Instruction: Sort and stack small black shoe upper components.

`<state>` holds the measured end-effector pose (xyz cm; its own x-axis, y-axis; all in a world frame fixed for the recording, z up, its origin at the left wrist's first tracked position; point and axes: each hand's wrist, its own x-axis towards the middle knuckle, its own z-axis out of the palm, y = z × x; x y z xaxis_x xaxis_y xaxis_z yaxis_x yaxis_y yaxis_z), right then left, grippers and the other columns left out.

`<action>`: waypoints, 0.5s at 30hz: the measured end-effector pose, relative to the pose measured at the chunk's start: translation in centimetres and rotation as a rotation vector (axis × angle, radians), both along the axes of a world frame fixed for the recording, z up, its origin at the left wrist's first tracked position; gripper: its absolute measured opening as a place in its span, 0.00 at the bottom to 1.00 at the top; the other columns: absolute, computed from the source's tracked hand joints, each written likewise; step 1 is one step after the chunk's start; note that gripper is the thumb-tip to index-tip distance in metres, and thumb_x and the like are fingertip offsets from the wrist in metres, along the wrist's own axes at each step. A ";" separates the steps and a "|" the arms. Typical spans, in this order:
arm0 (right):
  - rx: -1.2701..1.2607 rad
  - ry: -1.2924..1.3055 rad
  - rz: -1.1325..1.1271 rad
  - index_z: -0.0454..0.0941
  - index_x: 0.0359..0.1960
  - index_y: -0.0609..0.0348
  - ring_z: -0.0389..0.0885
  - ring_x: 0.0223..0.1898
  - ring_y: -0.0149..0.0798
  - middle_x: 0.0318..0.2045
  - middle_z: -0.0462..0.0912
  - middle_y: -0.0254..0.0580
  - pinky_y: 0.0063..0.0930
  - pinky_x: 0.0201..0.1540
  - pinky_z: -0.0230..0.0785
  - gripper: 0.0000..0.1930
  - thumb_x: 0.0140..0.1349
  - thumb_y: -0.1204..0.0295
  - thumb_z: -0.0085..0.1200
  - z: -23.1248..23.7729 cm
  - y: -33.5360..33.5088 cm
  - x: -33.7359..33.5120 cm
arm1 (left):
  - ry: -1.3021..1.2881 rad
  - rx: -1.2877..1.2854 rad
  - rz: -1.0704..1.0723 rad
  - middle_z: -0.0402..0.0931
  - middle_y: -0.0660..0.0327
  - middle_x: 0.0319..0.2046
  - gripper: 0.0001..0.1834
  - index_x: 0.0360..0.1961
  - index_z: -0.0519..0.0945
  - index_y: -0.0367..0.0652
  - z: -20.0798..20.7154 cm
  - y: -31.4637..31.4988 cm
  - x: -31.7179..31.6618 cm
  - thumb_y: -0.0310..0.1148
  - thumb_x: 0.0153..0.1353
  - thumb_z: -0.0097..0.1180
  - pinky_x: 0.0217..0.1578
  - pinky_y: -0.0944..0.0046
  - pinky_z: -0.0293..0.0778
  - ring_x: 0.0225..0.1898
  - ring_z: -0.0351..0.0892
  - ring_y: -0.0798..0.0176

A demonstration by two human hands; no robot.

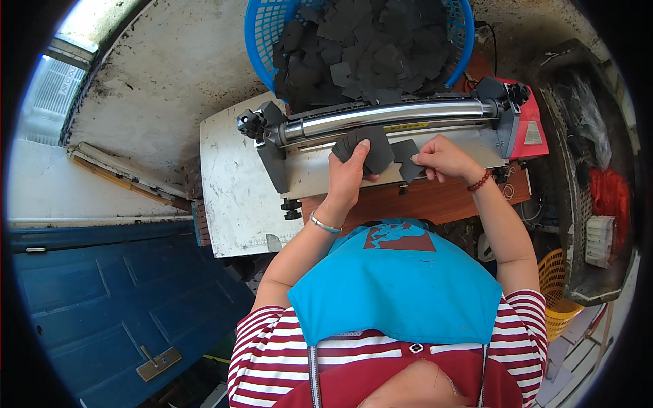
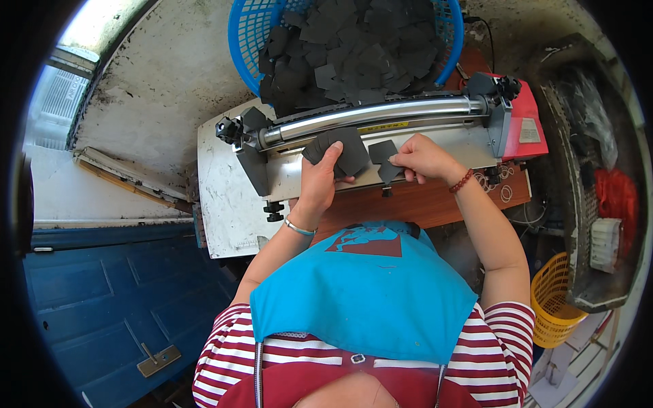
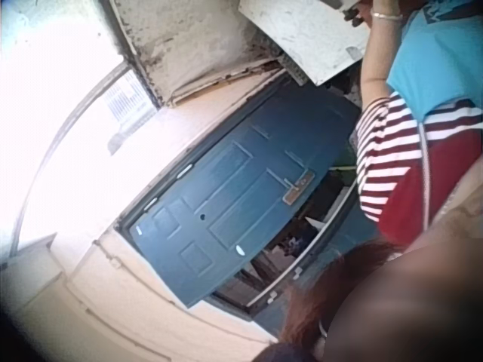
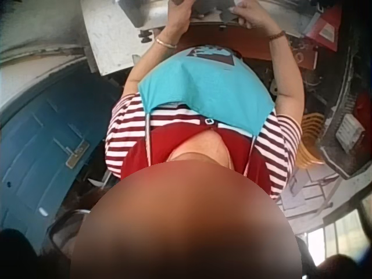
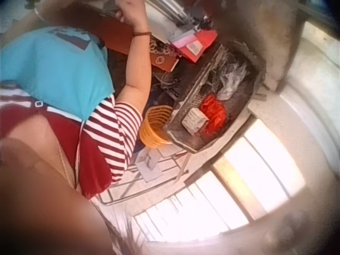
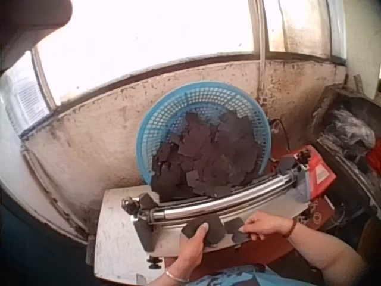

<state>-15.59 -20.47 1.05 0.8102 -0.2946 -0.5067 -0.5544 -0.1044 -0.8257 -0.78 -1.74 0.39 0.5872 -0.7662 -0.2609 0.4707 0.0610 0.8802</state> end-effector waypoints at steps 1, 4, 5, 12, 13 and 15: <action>-0.035 0.100 0.031 0.78 0.22 0.64 0.70 0.08 0.25 0.14 0.77 0.36 0.17 0.11 0.59 0.19 0.64 0.60 0.54 -0.2 -0.4 0.1 | 0.000 0.000 -0.002 0.79 0.63 0.33 0.10 0.43 0.76 0.41 -0.1 -0.1 0.0 0.34 0.64 0.53 0.20 0.69 0.77 0.29 0.80 0.68; -0.093 -0.002 -0.152 0.79 0.22 0.66 0.70 0.08 0.26 0.14 0.77 0.38 0.18 0.10 0.60 0.22 0.64 0.56 0.54 -0.2 -0.1 1.2 | -0.030 0.006 0.035 0.79 0.64 0.30 0.10 0.39 0.79 0.40 -0.1 -0.5 -0.6 0.35 0.64 0.56 0.19 0.71 0.75 0.28 0.79 0.71; -0.094 -0.003 -0.149 0.79 0.22 0.66 0.70 0.08 0.26 0.14 0.77 0.38 0.18 0.10 0.60 0.22 0.64 0.56 0.54 -0.1 0.4 1.5 | -0.033 -0.004 0.026 0.79 0.64 0.30 0.09 0.39 0.79 0.40 -0.4 -0.8 -0.7 0.35 0.63 0.56 0.19 0.71 0.75 0.28 0.79 0.70; 0.026 -0.184 -0.033 0.77 0.20 0.62 0.71 0.11 0.22 0.14 0.77 0.34 0.15 0.12 0.59 0.20 0.64 0.59 0.56 0.7 2.9 1.7 | 0.155 -0.142 0.039 0.79 0.63 0.31 0.10 0.40 0.78 0.40 0.4 -1.0 -0.9 0.35 0.64 0.54 0.18 0.71 0.75 0.27 0.79 0.70; 0.027 -0.185 -0.034 0.77 0.20 0.62 0.71 0.11 0.22 0.14 0.77 0.34 0.15 0.12 0.59 0.20 0.64 0.59 0.56 0.8 2.6 1.6 | 0.155 -0.142 0.037 0.79 0.63 0.31 0.10 0.40 0.78 0.40 0.6 -0.8 -0.8 0.35 0.64 0.54 0.18 0.71 0.75 0.27 0.79 0.70; 0.132 -0.075 -0.001 0.77 0.20 0.62 0.70 0.10 0.23 0.13 0.76 0.34 0.16 0.11 0.59 0.19 0.63 0.60 0.56 0.7 1.2 1.0 | 0.108 -0.067 0.064 0.79 0.63 0.32 0.10 0.42 0.78 0.41 1.0 -0.5 -0.5 0.36 0.65 0.52 0.18 0.71 0.75 0.28 0.80 0.70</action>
<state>-14.60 -19.25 1.76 0.8471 -0.2300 -0.4792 -0.4907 0.0080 -0.8713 -1.27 -2.19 1.37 0.6063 -0.7461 -0.2751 0.5560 0.1504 0.8175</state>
